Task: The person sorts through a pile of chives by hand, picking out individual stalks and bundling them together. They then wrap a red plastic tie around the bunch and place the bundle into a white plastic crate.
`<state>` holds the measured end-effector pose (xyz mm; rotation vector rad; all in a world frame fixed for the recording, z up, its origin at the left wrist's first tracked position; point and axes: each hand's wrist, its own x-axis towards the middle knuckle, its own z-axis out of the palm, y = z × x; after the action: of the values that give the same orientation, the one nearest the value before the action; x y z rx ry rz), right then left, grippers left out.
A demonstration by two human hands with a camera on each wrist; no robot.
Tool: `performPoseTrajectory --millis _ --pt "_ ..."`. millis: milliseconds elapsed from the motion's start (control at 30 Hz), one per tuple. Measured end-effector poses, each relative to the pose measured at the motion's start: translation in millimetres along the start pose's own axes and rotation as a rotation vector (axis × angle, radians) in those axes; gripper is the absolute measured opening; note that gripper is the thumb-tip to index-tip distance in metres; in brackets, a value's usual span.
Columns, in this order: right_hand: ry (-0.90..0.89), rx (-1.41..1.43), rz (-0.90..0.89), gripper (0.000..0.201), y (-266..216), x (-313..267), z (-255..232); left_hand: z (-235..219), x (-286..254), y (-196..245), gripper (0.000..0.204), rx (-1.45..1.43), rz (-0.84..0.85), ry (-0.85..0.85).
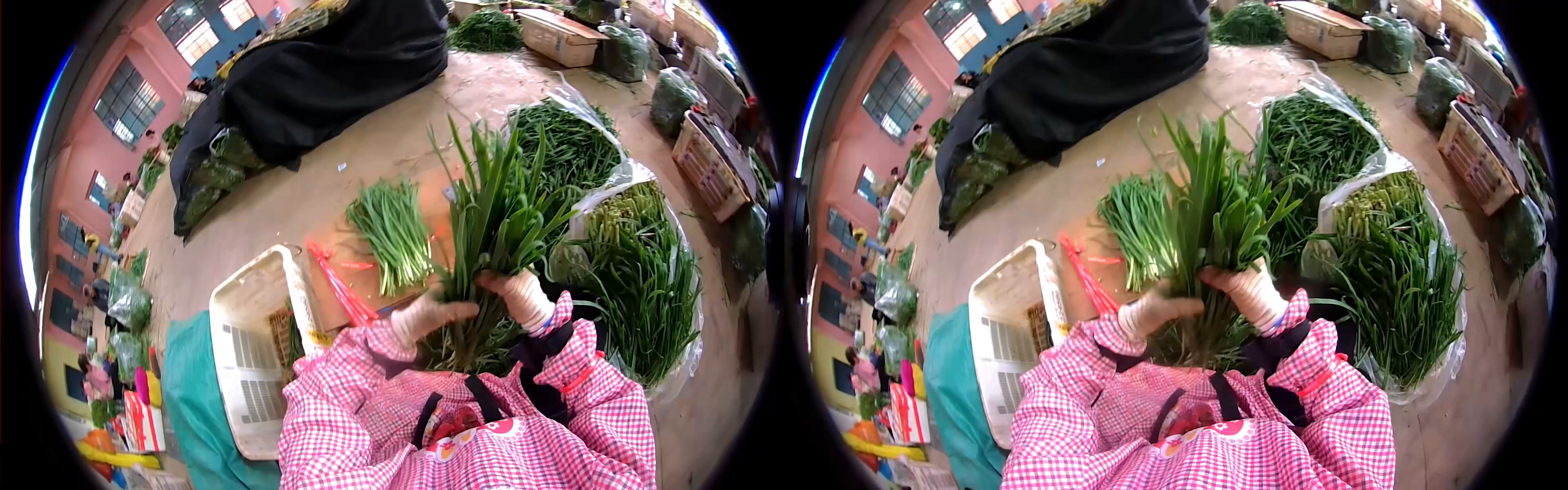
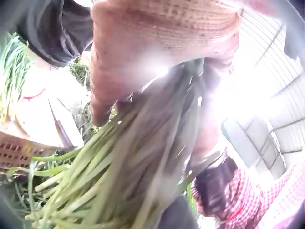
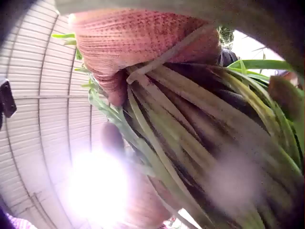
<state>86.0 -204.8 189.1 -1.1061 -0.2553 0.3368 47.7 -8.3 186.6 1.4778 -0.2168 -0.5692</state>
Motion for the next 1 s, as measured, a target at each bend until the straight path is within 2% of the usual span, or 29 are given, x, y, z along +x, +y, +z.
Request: performPoseTrajectory --millis 100,133,167,200,233,267,300,400,433,467,533,567,600,633,667,700,733,767,800,833,900,967,1000 --pt "-0.024 -0.019 -0.055 0.036 -9.9 17.8 0.1 -11.7 27.3 14.7 0.057 0.022 0.222 0.029" --pt "-0.033 -0.353 -0.205 0.038 -25.0 31.5 5.6 -7.8 32.8 39.8 0.051 0.081 0.308 0.014" --pt "-0.076 -0.326 -0.427 0.037 0.3 53.9 -9.3 -7.0 39.4 57.7 0.048 0.059 0.305 0.055" --pt "-0.098 -0.260 -0.360 0.037 2.3 69.8 -14.6 -7.2 45.1 71.1 0.046 0.033 0.297 0.096" --pt "-0.135 -0.342 -0.385 0.038 -7.8 83.8 -13.8 -16.2 54.4 78.8 0.044 0.105 0.366 0.114" --pt "-0.172 -0.421 -0.413 0.039 -18.1 97.8 -13.0 -25.2 63.8 86.7 0.042 0.177 0.434 0.137" --pt "-0.224 -0.650 -0.530 0.041 -43.2 99.9 -2.9 -30.8 68.5 97.5 0.040 0.224 0.462 0.166" --pt "-0.261 -0.392 -0.462 0.040 -69.5 108.1 9.5 -46.3 85.3 116.8 0.035 0.238 0.526 0.176" --pt "-0.281 -0.392 -0.468 0.039 -63.1 121.0 1.6 -51.4 92.9 117.6 0.034 0.223 0.543 0.165" --pt "-0.302 -0.495 -0.476 0.038 -58.1 131.4 -6.2 -59.8 102.8 109.6 0.031 0.320 0.610 0.185" --pt "-0.343 -0.690 -0.478 0.037 -39.1 152.3 -22.6 -75.8 118.6 79.8 0.032 0.443 0.495 0.223" --pt "-0.423 -0.347 -0.288 0.040 -0.9 170.2 -39.7 -84.5 126.9 61.1 0.032 0.505 0.435 0.238" --pt "-0.448 -0.002 -0.094 0.043 36.4 187.8 -56.0 -92.6 138.4 39.1 0.035 0.562 0.497 0.173" --pt "-0.459 0.006 0.060 0.044 53.7 191.5 -74.0 -114.8 153.5 7.6 0.035 1.136 0.522 0.182" --pt "-0.386 -0.704 -0.349 0.048 38.3 172.9 -74.1 -137.0 168.5 -23.8 0.035 1.692 0.599 0.220" --pt "-0.437 -0.732 -0.391 0.051 67.3 191.1 -84.2 -132.0 167.0 -14.7 0.035 1.460 0.461 0.171" --pt "-0.423 -0.527 -0.315 0.054 66.6 191.6 -81.0 -126.3 165.2 -4.5 0.036 1.225 0.332 0.156" --pt "-0.425 -0.493 -0.252 0.055 56.3 186.5 -76.0 -114.0 155.6 24.4 0.036 1.209 0.242 0.063" --pt "-0.424 -0.459 -0.189 0.056 45.5 181.1 -70.4 -117.9 154.4 22.7 0.036 1.162 0.290 0.077" --pt "-0.434 -0.597 -0.142 0.055 32.3 177.1 -66.4 -117.9 152.1 27.2 0.037 1.116 0.338 0.090" --pt "-0.471 -0.511 -0.193 0.056 34.4 182.3 -65.3 -115.9 151.7 41.5 0.037 1.200 0.374 0.028" --pt "-0.466 -0.435 -0.248 0.060 33.0 179.1 -59.1 -115.5 147.9 47.9 0.042 0.835 0.290 -0.030" --pt "-0.549 -0.339 -0.206 0.060 16.5 177.9 -46.5 -109.9 141.8 57.9 0.043 0.700 0.271 -0.055"
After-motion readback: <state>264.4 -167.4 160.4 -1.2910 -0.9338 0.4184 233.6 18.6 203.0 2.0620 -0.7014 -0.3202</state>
